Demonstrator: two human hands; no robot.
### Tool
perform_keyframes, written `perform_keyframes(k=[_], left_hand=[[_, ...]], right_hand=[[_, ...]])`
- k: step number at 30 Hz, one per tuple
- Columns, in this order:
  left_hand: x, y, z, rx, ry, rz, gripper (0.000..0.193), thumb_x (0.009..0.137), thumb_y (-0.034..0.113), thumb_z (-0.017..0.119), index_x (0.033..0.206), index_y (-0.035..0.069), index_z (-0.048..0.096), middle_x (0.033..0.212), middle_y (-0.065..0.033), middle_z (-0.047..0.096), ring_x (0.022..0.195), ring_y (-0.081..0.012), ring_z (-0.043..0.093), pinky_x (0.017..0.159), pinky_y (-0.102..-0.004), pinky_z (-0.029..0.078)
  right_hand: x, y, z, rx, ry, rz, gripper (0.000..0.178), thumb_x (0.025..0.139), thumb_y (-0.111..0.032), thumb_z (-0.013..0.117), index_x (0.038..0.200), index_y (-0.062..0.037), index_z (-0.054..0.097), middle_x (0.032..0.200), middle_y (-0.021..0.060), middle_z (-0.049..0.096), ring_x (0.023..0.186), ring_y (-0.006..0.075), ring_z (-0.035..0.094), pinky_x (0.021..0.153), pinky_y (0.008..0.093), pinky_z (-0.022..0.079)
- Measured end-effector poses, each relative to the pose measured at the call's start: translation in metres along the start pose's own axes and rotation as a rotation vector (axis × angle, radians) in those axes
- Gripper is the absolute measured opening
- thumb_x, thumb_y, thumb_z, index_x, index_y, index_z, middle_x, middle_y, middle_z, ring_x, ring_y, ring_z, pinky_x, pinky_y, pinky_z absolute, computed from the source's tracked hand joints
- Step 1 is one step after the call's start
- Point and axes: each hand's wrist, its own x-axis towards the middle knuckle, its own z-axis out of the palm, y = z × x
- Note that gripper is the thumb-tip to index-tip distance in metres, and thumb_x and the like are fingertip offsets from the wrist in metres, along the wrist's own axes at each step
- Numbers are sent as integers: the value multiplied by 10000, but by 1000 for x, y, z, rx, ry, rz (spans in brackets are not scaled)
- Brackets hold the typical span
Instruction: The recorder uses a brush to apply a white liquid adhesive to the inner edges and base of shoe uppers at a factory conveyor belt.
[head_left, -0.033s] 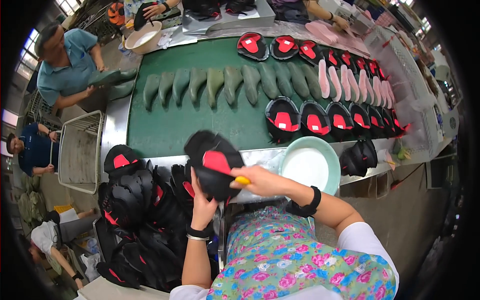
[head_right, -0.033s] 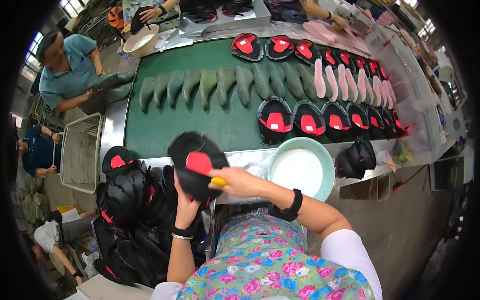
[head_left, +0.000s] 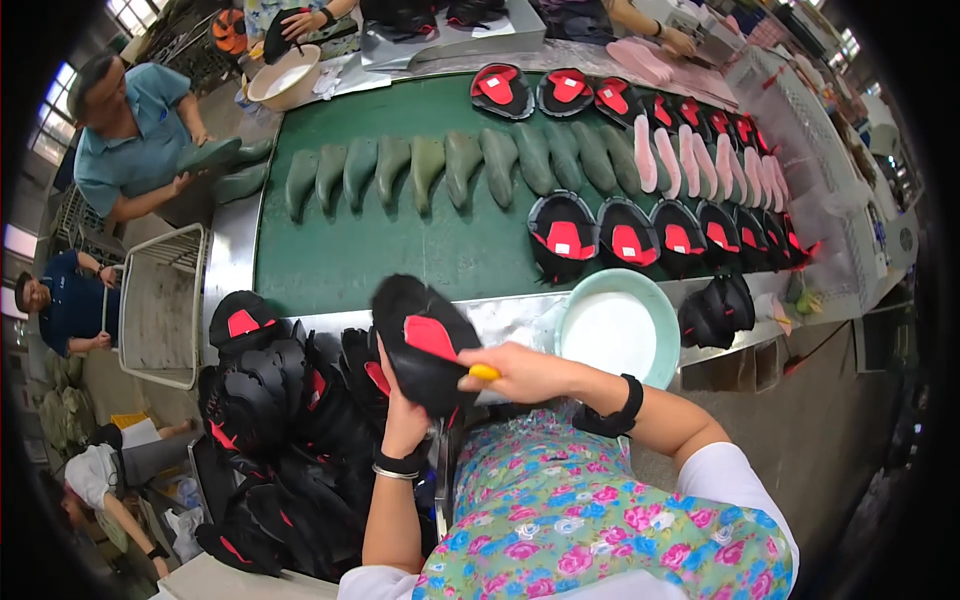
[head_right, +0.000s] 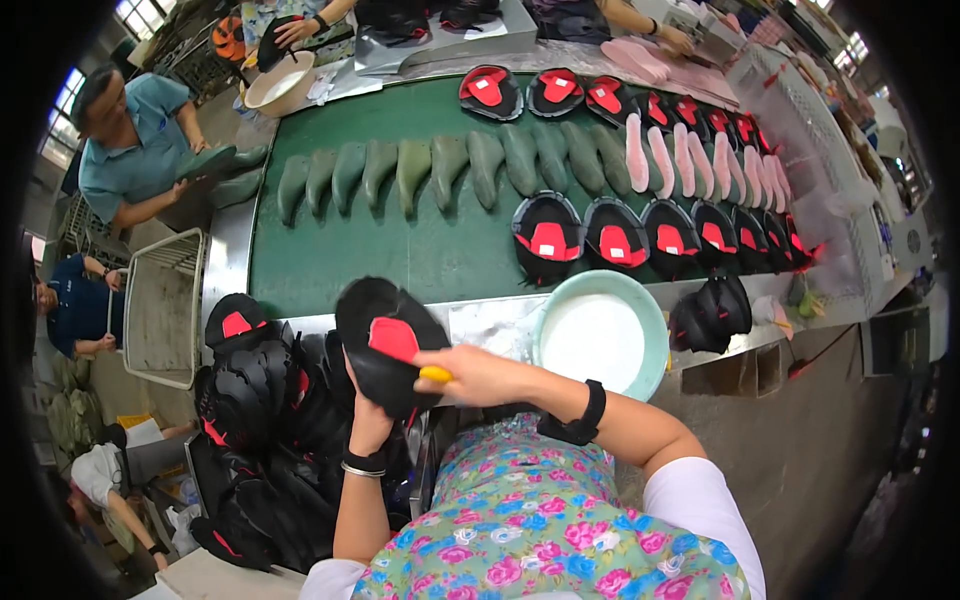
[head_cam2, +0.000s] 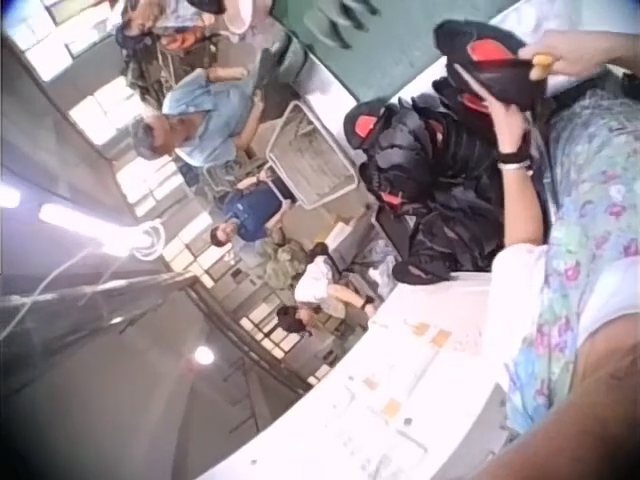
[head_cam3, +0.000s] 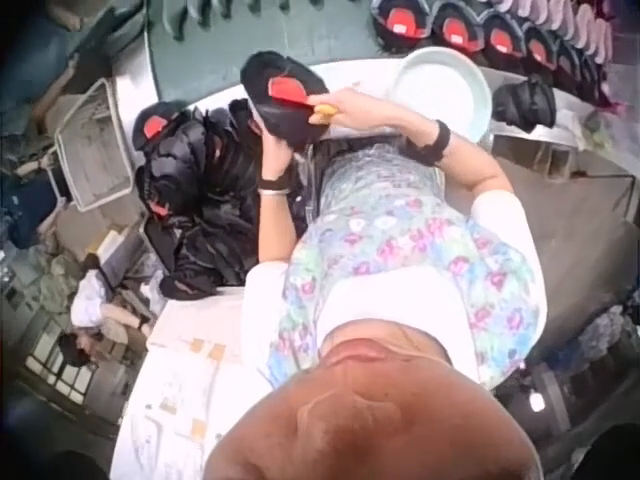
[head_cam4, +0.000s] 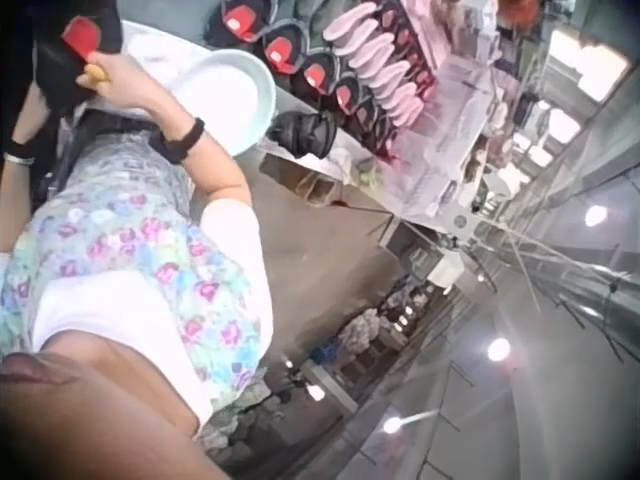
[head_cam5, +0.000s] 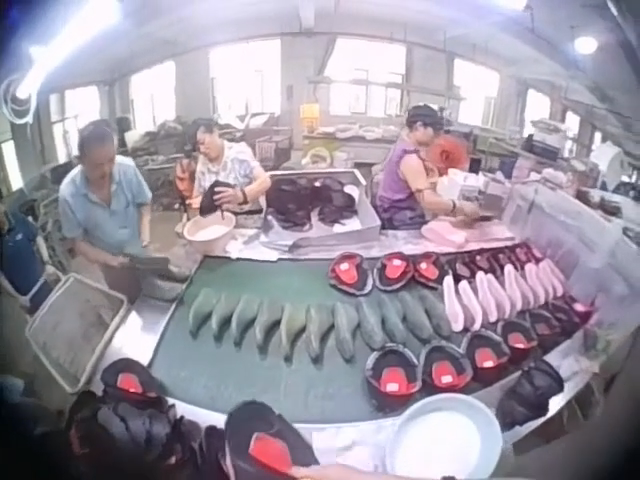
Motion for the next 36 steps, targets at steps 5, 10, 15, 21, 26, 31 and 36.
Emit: perform_keyframes(k=[5, 10, 15, 21, 26, 31, 36], left_hand=[[-6, 36, 46, 254, 25, 231, 1046, 748, 0, 724, 1502, 110, 7, 1419, -146, 369, 1267, -223, 427, 1044, -344, 374], [-37, 35, 80, 357, 68, -7, 807, 777, 20, 687, 1458, 55, 256, 1333, -132, 480, 1188, -199, 495, 1006, -314, 384], [-81, 35, 107, 263, -491, -284, 615, 758, -5, 656, 1344, -16, 470, 1193, -69, 602, 1076, -112, 543, 949, -273, 410], [-97, 27, 103, 125, -344, -561, 607, 763, -12, 678, 1333, -8, 469, 1209, -99, 592, 1087, -144, 552, 959, -293, 415], [-103, 9, 113, -220, -15, -610, 593, 772, 1, 686, 1323, -8, 466, 1244, -120, 567, 1112, -171, 551, 974, -314, 416], [-109, 5, 136, -236, 73, -655, 589, 781, 8, 691, 1320, -9, 454, 1270, -134, 545, 1133, -196, 548, 988, -334, 418], [-117, 11, 150, 312, -363, -512, 495, 827, 20, 672, 1280, -20, 478, 1179, -73, 575, 1111, -190, 555, 935, -336, 468]], right_hand=[[-53, -25, -3, 16, -70, -16, 268, 958, -281, 523, 1124, -75, 484, 834, 210, 609, 801, 415, 588, 687, 450, 447], [-133, -3, -24, -7, 374, 84, 235, 928, -274, 552, 1053, -92, 631, 839, 176, 615, 829, 340, 599, 736, 401, 474], [-229, 106, -51, -195, 1107, 425, 357, 857, -366, 644, 848, -14, 702, 814, 172, 650, 787, 305, 620, 706, 390, 474], [-269, 191, -31, 129, 1016, 761, 285, 821, -297, 700, 828, -12, 710, 757, 159, 677, 688, 265, 662, 637, 333, 501], [-257, 210, -14, -42, 1073, 546, 200, 763, -172, 736, 872, -6, 712, 821, 181, 684, 743, 283, 676, 682, 331, 529], [-258, 215, -12, -24, 1056, 532, 179, 762, -135, 733, 883, -5, 711, 851, 179, 687, 755, 285, 679, 706, 327, 534], [-262, 218, -15, -11, 1040, 613, 188, 751, -122, 740, 899, -10, 714, 846, 176, 688, 742, 279, 680, 702, 326, 536]])
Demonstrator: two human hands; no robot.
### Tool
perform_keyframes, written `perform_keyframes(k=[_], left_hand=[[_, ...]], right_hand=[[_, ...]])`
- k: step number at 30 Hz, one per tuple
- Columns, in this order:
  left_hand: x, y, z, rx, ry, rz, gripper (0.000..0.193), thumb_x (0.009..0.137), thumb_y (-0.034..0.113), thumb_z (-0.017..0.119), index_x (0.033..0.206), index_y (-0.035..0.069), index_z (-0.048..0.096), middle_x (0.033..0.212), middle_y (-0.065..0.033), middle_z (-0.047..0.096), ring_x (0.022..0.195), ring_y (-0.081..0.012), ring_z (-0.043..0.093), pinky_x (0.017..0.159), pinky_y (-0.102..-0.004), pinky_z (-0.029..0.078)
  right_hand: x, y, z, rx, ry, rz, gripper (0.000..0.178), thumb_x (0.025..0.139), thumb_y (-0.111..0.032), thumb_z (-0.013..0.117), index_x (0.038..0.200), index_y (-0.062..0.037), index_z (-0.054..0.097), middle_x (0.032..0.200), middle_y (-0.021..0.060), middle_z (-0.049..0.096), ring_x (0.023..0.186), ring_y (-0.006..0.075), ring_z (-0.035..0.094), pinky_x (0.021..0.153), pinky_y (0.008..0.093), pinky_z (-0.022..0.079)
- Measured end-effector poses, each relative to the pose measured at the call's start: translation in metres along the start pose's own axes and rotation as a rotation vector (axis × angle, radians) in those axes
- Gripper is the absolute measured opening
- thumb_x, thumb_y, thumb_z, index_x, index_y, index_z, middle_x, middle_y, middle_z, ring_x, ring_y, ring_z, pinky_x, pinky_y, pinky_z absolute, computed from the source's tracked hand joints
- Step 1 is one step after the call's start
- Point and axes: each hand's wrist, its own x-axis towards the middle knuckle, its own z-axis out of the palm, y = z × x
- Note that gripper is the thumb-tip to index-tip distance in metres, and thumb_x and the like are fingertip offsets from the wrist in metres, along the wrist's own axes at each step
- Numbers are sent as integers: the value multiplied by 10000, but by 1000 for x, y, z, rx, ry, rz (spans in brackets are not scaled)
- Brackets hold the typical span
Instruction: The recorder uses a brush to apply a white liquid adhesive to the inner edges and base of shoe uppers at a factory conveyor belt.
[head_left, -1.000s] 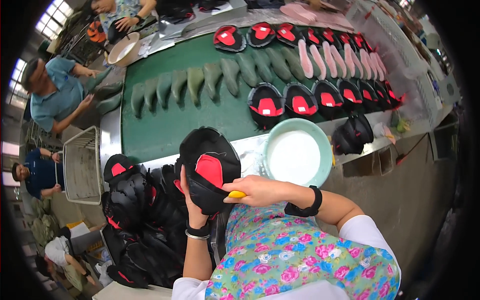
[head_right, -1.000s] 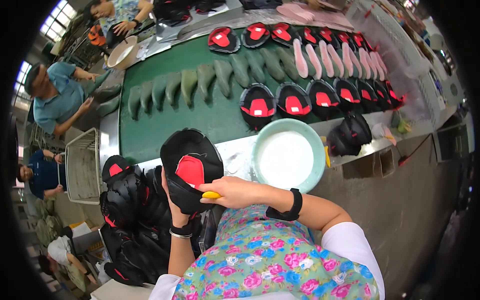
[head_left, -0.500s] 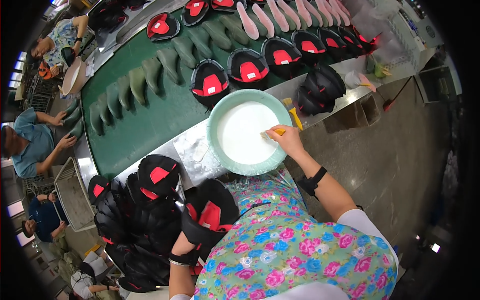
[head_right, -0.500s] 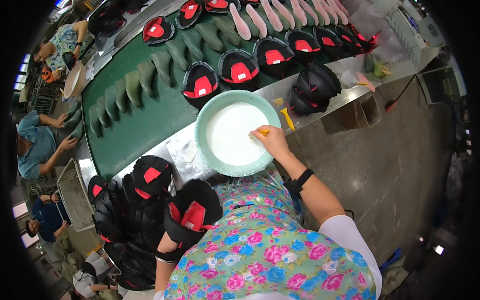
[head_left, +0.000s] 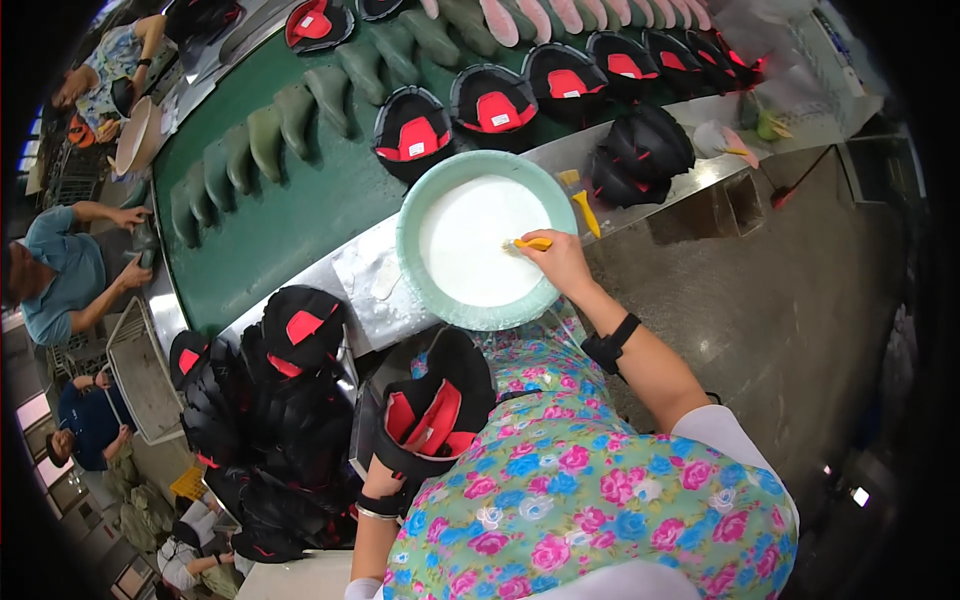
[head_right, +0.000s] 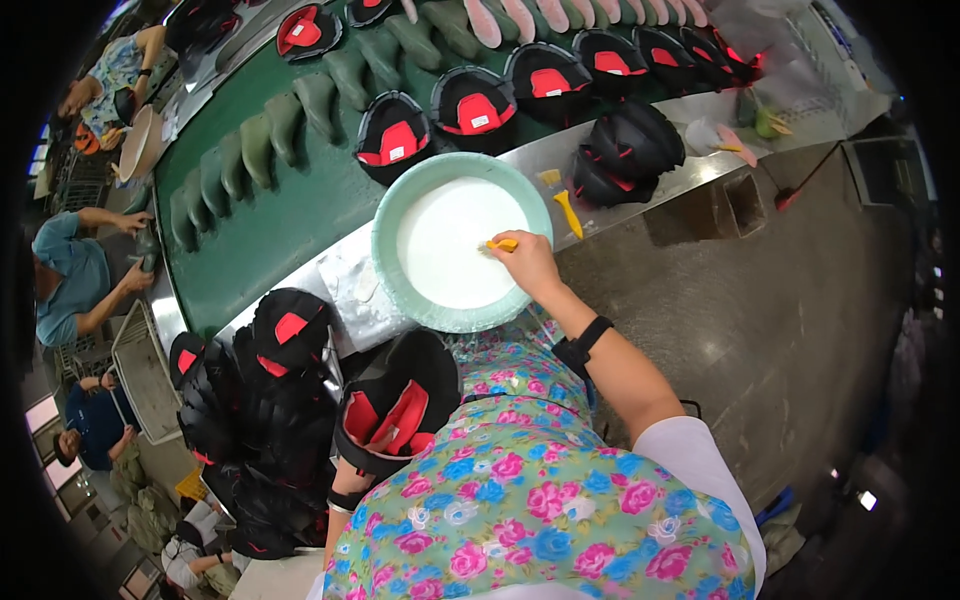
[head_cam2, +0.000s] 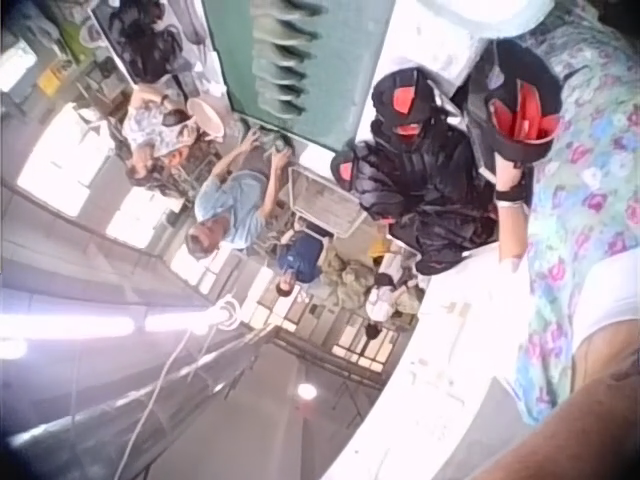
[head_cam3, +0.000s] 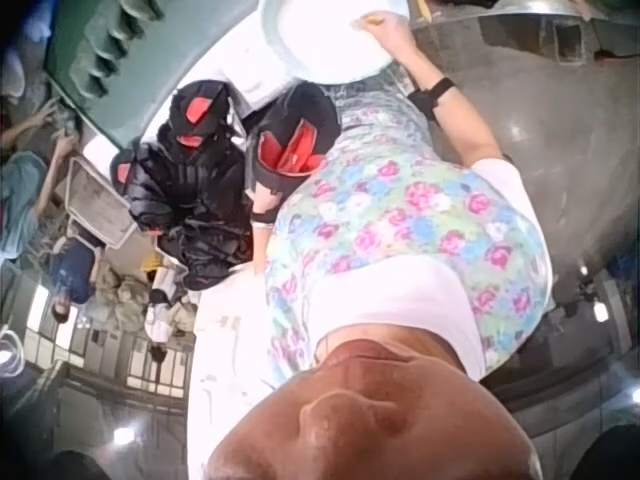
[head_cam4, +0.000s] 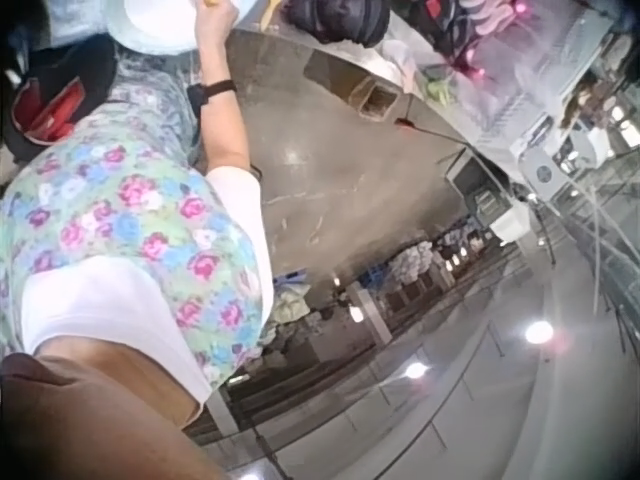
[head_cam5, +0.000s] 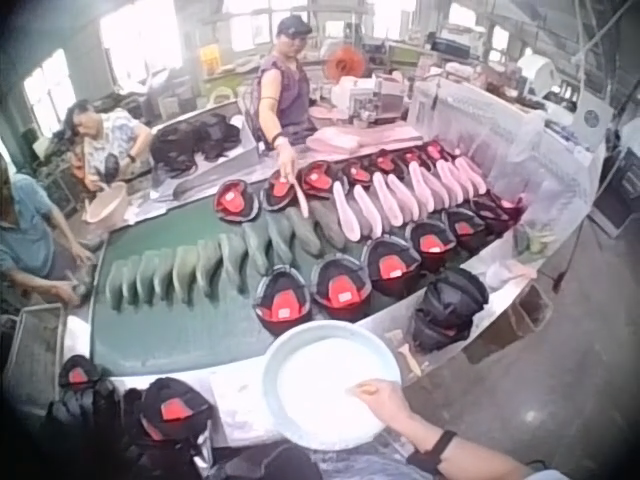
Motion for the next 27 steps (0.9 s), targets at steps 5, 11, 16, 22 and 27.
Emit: perform_keyframes(k=[5, 11, 16, 22, 27], left_hand=[[4, -15, -17, -113, -26, -88, 475, 836, 13, 660, 1275, 7, 477, 1188, -65, 567, 1102, -187, 551, 936, -332, 463], [15, -46, -31, -436, 15, -134, 428, 851, 3, 640, 1251, 40, 491, 1185, -51, 565, 1081, -184, 555, 927, -331, 467], [51, -47, -27, -763, -21, -39, 457, 893, 48, 587, 1329, 57, 450, 1292, -73, 529, 1161, -212, 530, 983, -370, 441], [85, -21, -8, -831, -175, -32, 535, 889, 60, 598, 1379, 36, 385, 1355, -111, 481, 1193, -245, 510, 1003, -400, 433], [87, -5, -3, -748, -187, 39, 553, 881, 66, 606, 1388, 24, 389, 1384, -125, 465, 1228, -238, 489, 1035, -378, 397]], right_hand=[[5, 5, 14, 23, 14, -66, 181, 746, -116, 742, 896, -16, 718, 843, 174, 689, 730, 284, 679, 697, 333, 537], [9, 15, 27, -12, 12, -58, 171, 743, -100, 742, 891, -18, 720, 854, 172, 691, 735, 286, 679, 699, 334, 538], [-1, -40, -8, 140, 47, -74, 197, 742, -81, 750, 919, -2, 713, 856, 143, 706, 740, 217, 686, 708, 287, 533], [-17, -124, -24, 631, -349, -153, 190, 780, -71, 730, 960, -11, 713, 846, 40, 686, 748, 81, 599, 701, 217, 479], [-4, -106, -18, 600, -348, -107, 196, 795, -56, 718, 979, 10, 700, 888, 56, 685, 803, 94, 611, 730, 218, 482]])
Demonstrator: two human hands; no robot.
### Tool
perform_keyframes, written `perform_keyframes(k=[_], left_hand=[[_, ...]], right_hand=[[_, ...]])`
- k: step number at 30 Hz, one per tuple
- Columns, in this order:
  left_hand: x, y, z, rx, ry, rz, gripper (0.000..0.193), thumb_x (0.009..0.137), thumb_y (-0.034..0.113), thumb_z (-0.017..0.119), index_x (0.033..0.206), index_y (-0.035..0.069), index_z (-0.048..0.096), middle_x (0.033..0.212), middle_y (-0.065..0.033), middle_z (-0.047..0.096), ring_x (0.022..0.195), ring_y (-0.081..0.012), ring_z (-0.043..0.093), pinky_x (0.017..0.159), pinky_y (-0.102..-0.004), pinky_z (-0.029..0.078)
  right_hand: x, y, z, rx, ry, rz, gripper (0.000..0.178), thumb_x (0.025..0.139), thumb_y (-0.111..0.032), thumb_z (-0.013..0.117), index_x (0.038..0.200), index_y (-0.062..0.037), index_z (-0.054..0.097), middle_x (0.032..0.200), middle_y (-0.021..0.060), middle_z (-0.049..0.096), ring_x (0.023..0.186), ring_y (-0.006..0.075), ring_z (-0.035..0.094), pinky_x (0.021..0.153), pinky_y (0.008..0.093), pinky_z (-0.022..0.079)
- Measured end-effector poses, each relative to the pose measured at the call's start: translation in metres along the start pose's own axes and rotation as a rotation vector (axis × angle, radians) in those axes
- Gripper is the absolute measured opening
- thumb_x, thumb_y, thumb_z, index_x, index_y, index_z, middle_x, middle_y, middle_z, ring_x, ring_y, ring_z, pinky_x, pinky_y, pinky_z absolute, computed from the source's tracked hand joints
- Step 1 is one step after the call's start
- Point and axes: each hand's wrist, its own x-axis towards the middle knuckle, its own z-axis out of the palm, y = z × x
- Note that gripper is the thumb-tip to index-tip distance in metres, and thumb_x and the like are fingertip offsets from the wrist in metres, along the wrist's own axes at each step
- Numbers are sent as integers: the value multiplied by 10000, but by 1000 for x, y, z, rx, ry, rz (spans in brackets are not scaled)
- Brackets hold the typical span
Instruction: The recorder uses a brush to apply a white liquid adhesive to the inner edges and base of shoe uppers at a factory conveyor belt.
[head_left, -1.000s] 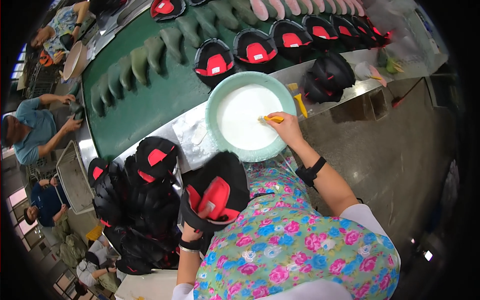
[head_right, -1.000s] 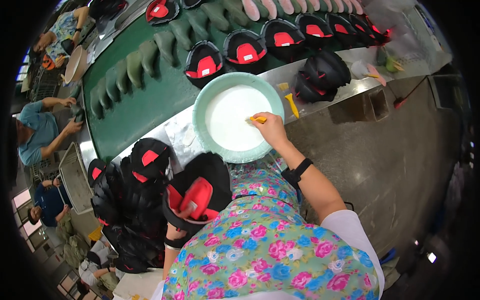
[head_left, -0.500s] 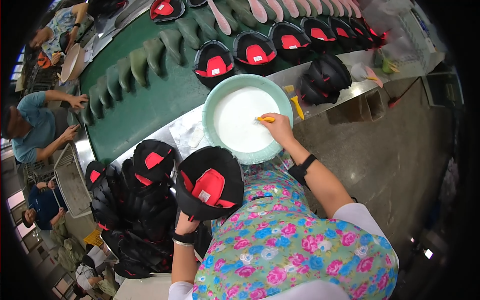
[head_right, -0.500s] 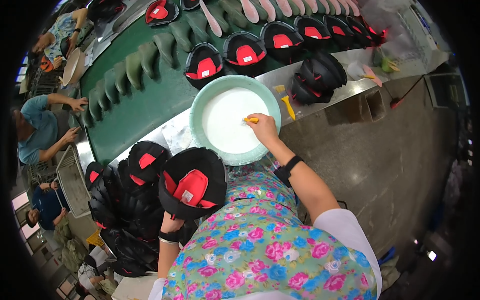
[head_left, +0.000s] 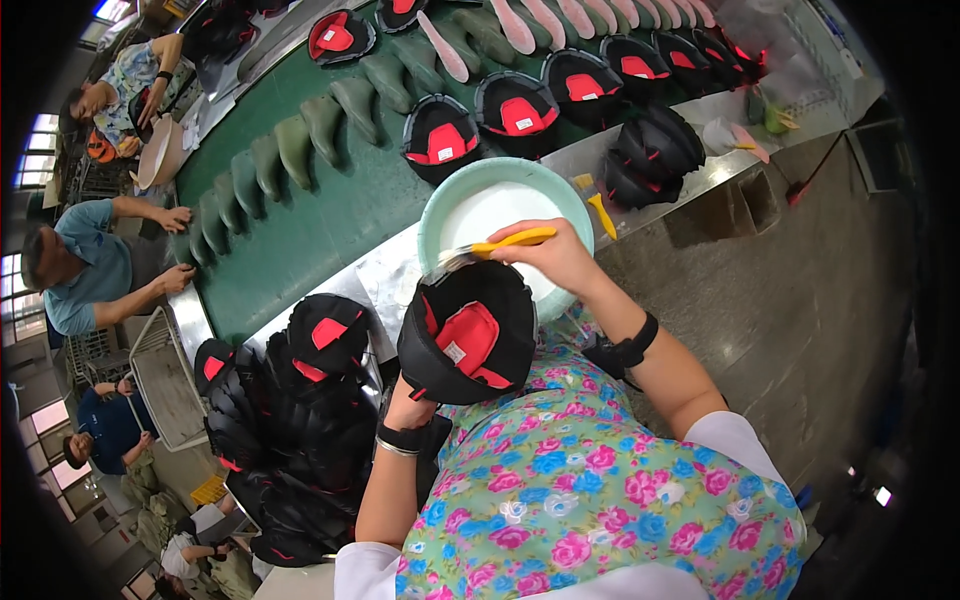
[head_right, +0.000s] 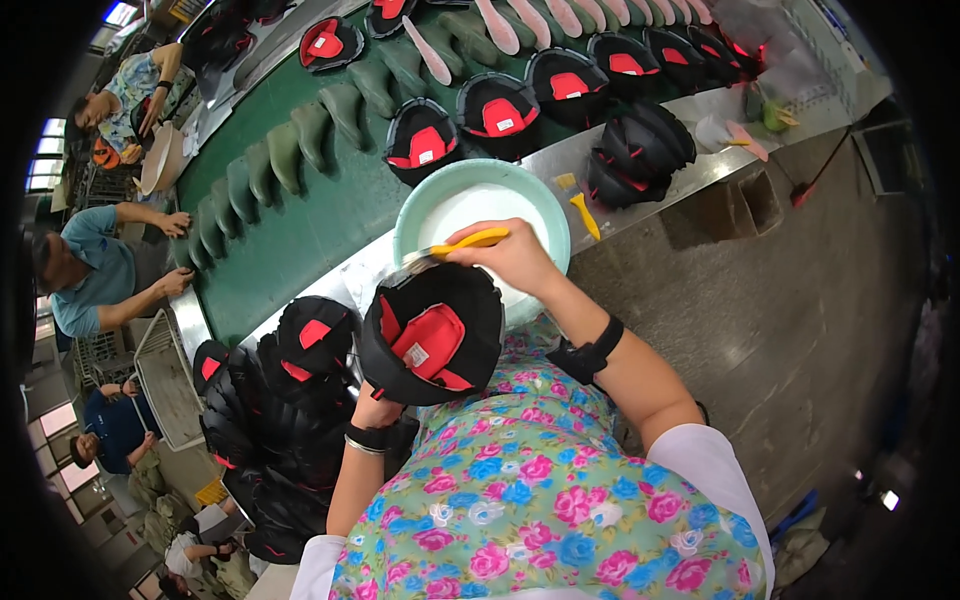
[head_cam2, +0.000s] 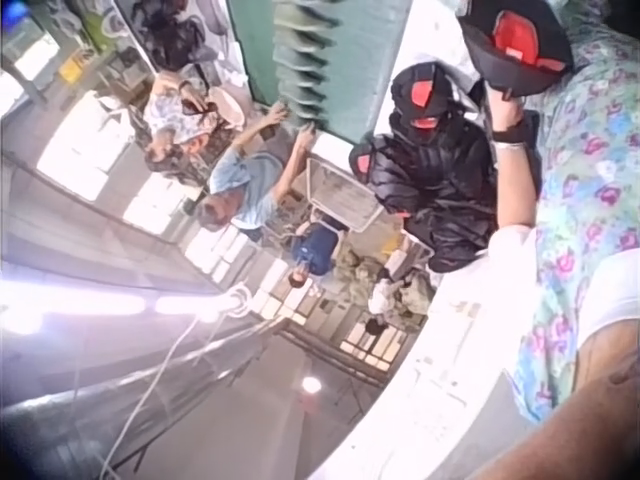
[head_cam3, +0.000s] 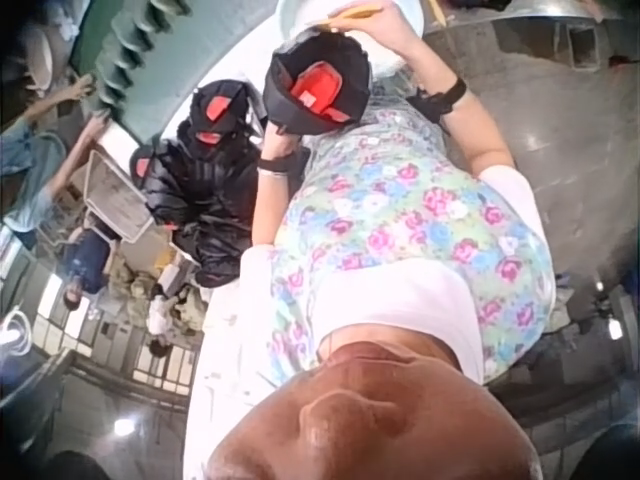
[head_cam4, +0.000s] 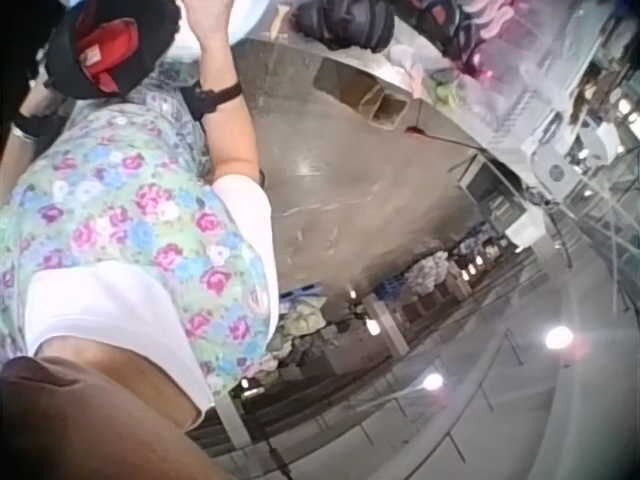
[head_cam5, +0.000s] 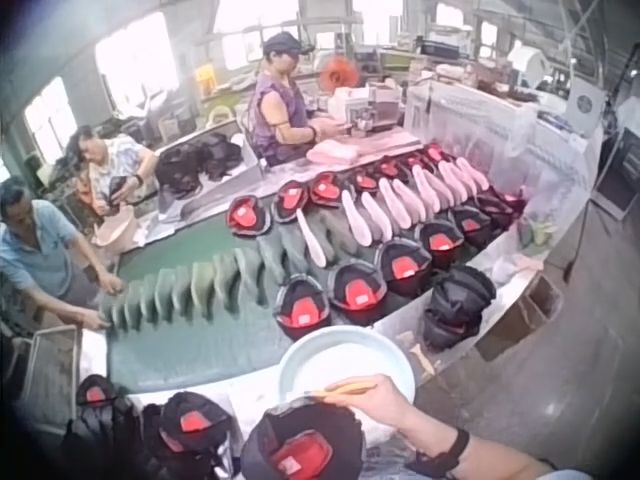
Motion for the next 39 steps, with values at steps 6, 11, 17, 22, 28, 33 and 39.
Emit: perform_keyframes(k=[6, 11, 17, 22, 28, 33, 39], left_hand=[[2, 13, 8, 1, 173, 52, 495, 897, 40, 593, 1359, 11, 419, 1354, -125, 490, 1199, -237, 509, 1002, -354, 428], [14, 15, 4, -74, 180, 198, 534, 913, 54, 587, 1393, 38, 355, 1375, -107, 453, 1232, -224, 475, 1019, -371, 425], [24, 17, -6, 155, 294, 297, 563, 929, 114, 579, 1419, 58, 308, 1358, -113, 465, 1192, -237, 516, 971, -379, 472], [22, 24, 1, 66, 300, 294, 550, 907, 77, 607, 1395, 47, 356, 1380, -97, 452, 1239, -219, 466, 1043, -368, 391], [13, 24, -1, -138, 284, 312, 510, 901, 83, 616, 1364, 64, 404, 1323, -97, 506, 1193, -236, 517, 966, -370, 470], [9, 32, -20, -352, 391, 111, 429, 822, 64, 601, 1238, 36, 499, 1174, -118, 601, 1057, -259, 608, 873, -402, 534], [2, 31, -18, -135, 327, -35, 399, 745, 6, 612, 1141, -6, 563, 1013, -115, 649, 924, -253, 644, 807, -345, 556]], right_hand=[[-16, 24, -21, -254, 273, 153, 187, 798, -137, 732, 875, 28, 692, 701, 58, 670, 628, 82, 622, 597, 217, 506], [-33, 5, 0, -256, 232, 235, 301, 805, -233, 731, 729, 46, 649, 584, 81, 632, 480, 90, 589, 455, 219, 482], [-52, -47, 11, 9, 55, 221, 221, 825, -165, 710, 745, 30, 644, 635, 68, 641, 524, 83, 592, 467, 211, 476], [-44, -50, 2, -19, -22, 184, 181, 803, -140, 724, 758, 16, 645, 655, 60, 636, 563, 88, 599, 508, 221, 481], [-8, -31, -23, -236, 119, 35, 155, 800, -143, 721, 792, 5, 676, 669, 37, 652, 585, 82, 604, 551, 218, 480], [8, -53, -20, -293, 202, -106, 174, 795, -164, 734, 886, -17, 717, 684, 46, 674, 610, 75, 618, 573, 217, 480], [11, -106, 29, -161, -490, -272, 199, 817, -67, 706, 1006, -6, 698, 898, 55, 699, 781, 92, 628, 695, 232, 489]])
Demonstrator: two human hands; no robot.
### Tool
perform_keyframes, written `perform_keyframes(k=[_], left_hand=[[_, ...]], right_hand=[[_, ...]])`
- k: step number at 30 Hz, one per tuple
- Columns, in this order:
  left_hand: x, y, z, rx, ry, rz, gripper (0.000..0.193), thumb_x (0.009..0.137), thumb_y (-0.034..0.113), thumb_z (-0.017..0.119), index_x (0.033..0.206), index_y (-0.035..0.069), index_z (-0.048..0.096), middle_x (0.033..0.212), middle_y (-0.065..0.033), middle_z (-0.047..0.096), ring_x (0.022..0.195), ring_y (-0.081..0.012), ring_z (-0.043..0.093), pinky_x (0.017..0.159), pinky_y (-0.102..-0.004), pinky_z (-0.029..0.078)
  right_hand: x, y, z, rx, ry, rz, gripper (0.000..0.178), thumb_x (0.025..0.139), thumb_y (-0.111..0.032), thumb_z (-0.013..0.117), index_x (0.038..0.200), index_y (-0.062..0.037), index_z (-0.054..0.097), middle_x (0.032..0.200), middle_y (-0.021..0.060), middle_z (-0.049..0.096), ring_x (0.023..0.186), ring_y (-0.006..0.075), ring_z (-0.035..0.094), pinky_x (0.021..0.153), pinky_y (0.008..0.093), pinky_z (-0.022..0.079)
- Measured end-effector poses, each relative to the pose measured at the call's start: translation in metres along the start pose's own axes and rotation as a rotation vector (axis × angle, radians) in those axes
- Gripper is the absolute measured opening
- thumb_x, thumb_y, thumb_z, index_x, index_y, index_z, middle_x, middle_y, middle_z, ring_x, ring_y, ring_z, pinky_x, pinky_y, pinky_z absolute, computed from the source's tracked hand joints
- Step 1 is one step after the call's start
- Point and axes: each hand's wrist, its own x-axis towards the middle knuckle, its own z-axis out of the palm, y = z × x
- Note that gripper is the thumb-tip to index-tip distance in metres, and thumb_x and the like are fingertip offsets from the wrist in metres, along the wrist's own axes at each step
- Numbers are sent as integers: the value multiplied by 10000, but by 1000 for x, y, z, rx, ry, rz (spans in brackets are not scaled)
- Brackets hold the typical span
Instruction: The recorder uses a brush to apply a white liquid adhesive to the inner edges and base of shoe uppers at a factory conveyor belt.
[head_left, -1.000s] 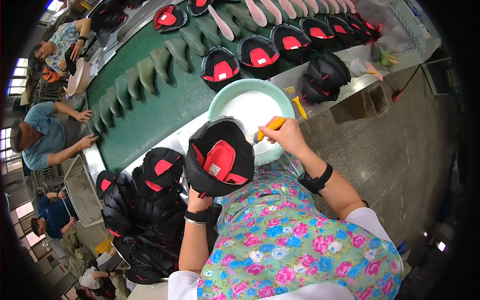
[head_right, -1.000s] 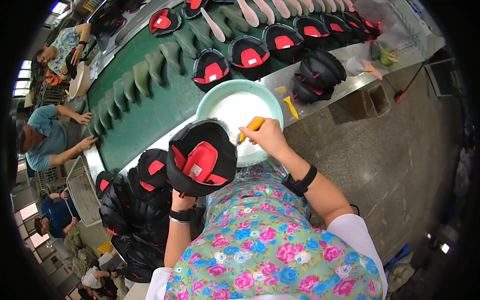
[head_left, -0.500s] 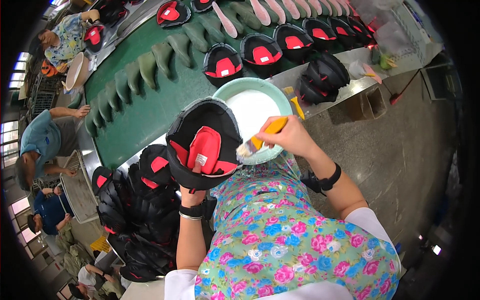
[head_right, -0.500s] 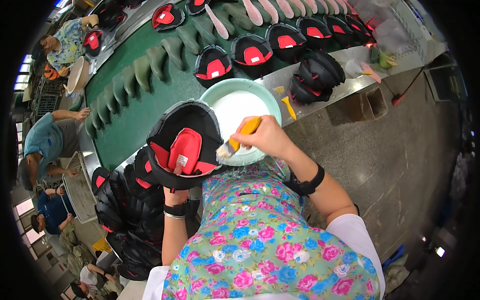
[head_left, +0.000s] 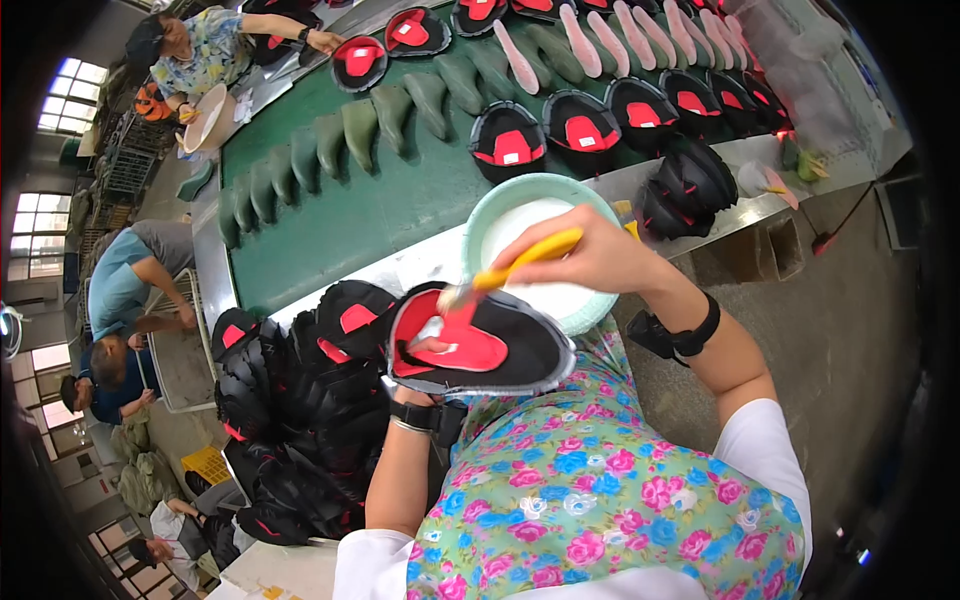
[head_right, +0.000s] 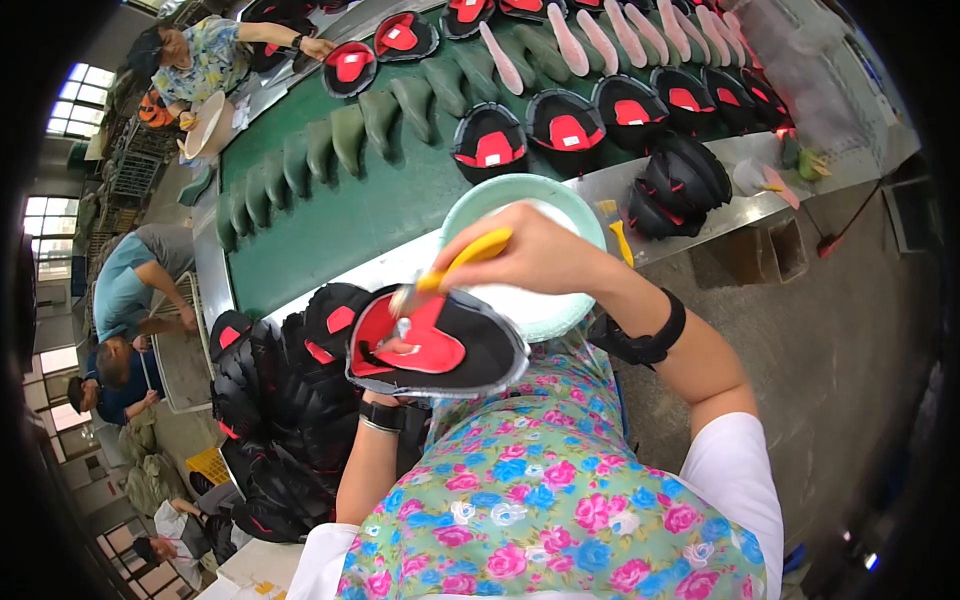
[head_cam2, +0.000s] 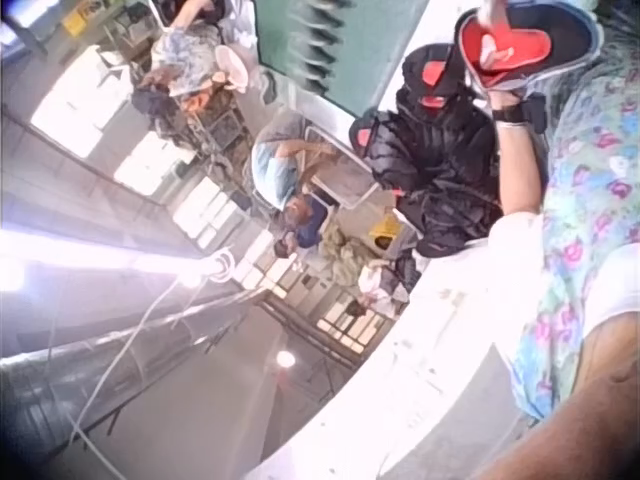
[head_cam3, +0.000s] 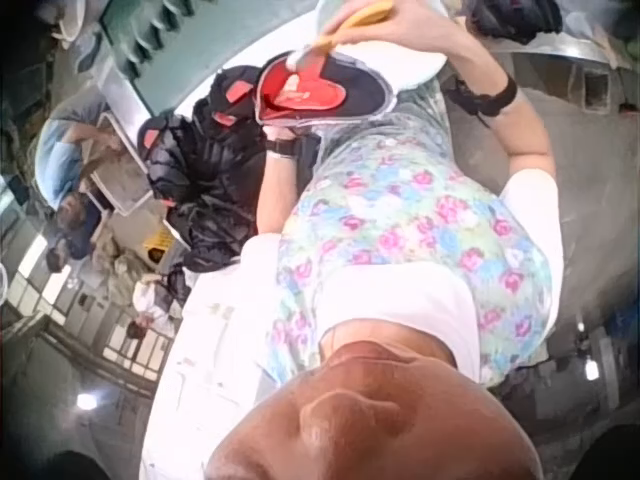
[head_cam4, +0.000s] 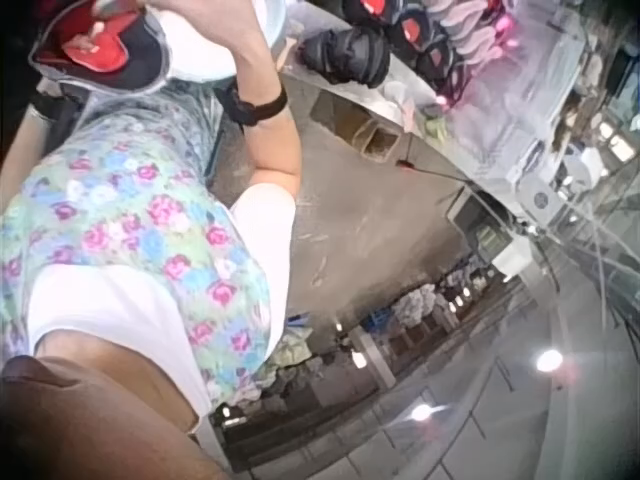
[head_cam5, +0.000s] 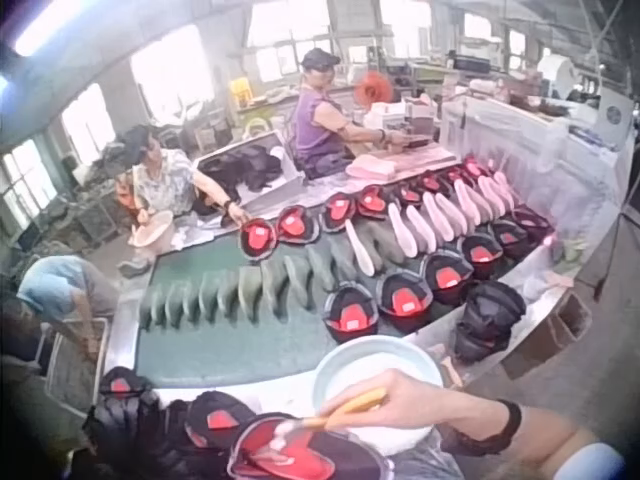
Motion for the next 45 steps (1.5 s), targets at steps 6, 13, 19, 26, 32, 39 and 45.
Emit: perform_keyframes(k=[6, 13, 19, 26, 32, 39, 45], left_hand=[[0, -9, 18, 301, -134, 136, 518, 787, 80, 706, 1239, -45, 486, 1142, -145, 589, 984, -240, 610, 754, -357, 556], [-4, -17, 5, -316, -366, -222, 487, 736, -26, 616, 1215, -9, 529, 1102, -150, 625, 986, -265, 623, 837, -364, 531], [0, -15, -17, 159, -192, -42, 295, 849, 148, 555, 1015, -90, 605, 1050, -203, 648, 928, -294, 656, 807, -395, 562], [47, 38, -68, -163, -40, -11, 438, 858, 40, 616, 1276, 25, 487, 1182, -123, 604, 1051, -250, 608, 939, -393, 511], [190, 49, -119, -176, -141, 336, 395, 938, 127, 525, 1315, 32, 460, 1307, -108, 532, 1178, -238, 523, 1005, -397, 422], [347, 11, -77, -276, -118, 170, 590, 866, -95, 431, 1396, 130, 303, 1355, -123, 444, 1220, -309, 467, 1026, -490, 414], [266, 23, -117, 401, 150, 111, 564, 869, 7, 526, 1400, 87, 355, 1217, -160, 583, 1016, -308, 622, 898, -380, 495]], right_hand=[[35, -9, 37, 92, -250, -2, 189, 812, -138, 725, 972, -38, 716, 852, 41, 701, 747, 80, 616, 693, 230, 479], [21, 52, 13, 57, 21, 250, 169, 819, -145, 705, 858, 19, 699, 764, 83, 688, 692, 106, 653, 632, 227, 517], [-18, 70, 10, -25, 167, 517, 200, 833, -126, 669, 758, 57, 639, 662, 98, 655, 538, 115, 627, 493, 232, 510], [-33, 72, -19, 37, 593, 493, 244, 846, -143, 636, 722, 68, 626, 591, 103, 625, 466, 117, 593, 425, 238, 471], [-40, 86, -17, 124, 790, 470, 216, 884, -108, 609, 732, 45, 613, 607, 92, 613, 465, 108, 566, 431, 224, 446], [-26, 105, 14, 134, 793, 622, 214, 901, -106, 597, 764, 57, 618, 660, 102, 629, 492, 110, 578, 447, 217, 450], [14, 113, 36, 81, 740, 592, 233, 914, -140, 592, 766, 38, 611, 678, 84, 621, 540, 109, 556, 523, 233, 454]])
